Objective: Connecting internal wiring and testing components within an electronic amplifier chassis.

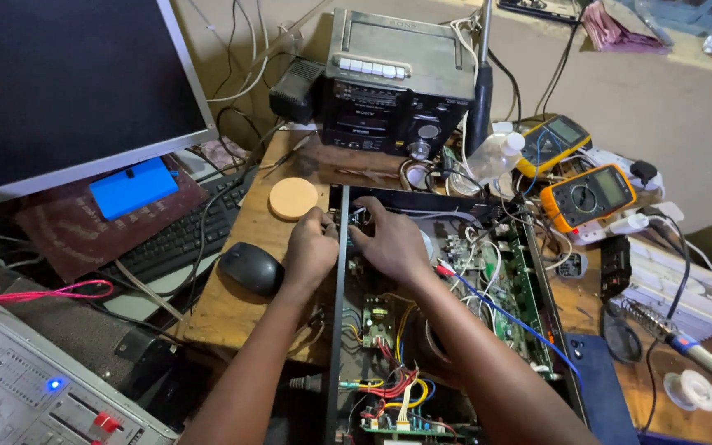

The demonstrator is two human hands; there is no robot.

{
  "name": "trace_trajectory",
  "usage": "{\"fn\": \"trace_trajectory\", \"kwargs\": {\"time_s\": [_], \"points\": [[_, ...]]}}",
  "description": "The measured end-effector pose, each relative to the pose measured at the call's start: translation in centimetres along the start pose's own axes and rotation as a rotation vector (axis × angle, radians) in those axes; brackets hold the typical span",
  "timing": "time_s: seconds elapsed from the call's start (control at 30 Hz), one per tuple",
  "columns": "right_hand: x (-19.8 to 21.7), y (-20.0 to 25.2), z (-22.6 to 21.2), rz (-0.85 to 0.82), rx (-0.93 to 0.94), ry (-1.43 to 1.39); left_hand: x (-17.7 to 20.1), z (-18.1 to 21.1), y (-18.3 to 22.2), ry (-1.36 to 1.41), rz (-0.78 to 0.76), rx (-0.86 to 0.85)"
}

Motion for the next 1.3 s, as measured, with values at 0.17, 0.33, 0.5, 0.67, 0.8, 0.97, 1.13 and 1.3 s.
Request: {"fn": "trace_trajectory", "kwargs": {"time_s": [0.17,0.33,0.5,0.67,0.8,0.97,1.13,1.3], "points": [[-0.8,-0.9,0.6,-0.128,0.008,-0.027,-0.8,-1.9,-1.3,-0.06,-0.015,0.091],[0.6,0.0,-2.0,-0.207,-0.026,0.082,-2.6,-6.0,-4.2,-0.084,0.001,0.1],[-0.1,-0.7,-1.0,-0.223,-0.074,0.01,-1.9,-6.9,-4.3,0.09,0.005,0.074],[-0.5,-1.0,-0.7,-0.237,-0.067,0.037,-2.1,-7.1,-5.1,0.09,0.044,0.049],[-0.1,-0.6,-2.1,-0.214,-0.069,0.069,-2.9,-8.0,-7.2,0.115,0.041,-0.03],[-0.5,-0.8,-2.0,-0.213,-0.042,0.085,-4.2,-9.1,-7.3,0.172,0.146,-0.235],[-0.8,-0.8,-1.8,-0.215,-0.039,0.105,-2.5,-6.4,-5.5,0.237,0.109,-0.158],[-0.8,-0.9,-1.5,-0.204,-0.018,0.105,-2.0,-5.7,-5.6,0.169,0.06,-0.181]]}}
Point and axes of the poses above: each hand's wrist, its own y-axis away from the middle knuckle, its own x-axis out of the back of the hand, z = x × y, the point moved 2 cm from there along -y, towards the middle knuckle, and after that the axes turned 2 degrees about y, right-handed, at the moved point
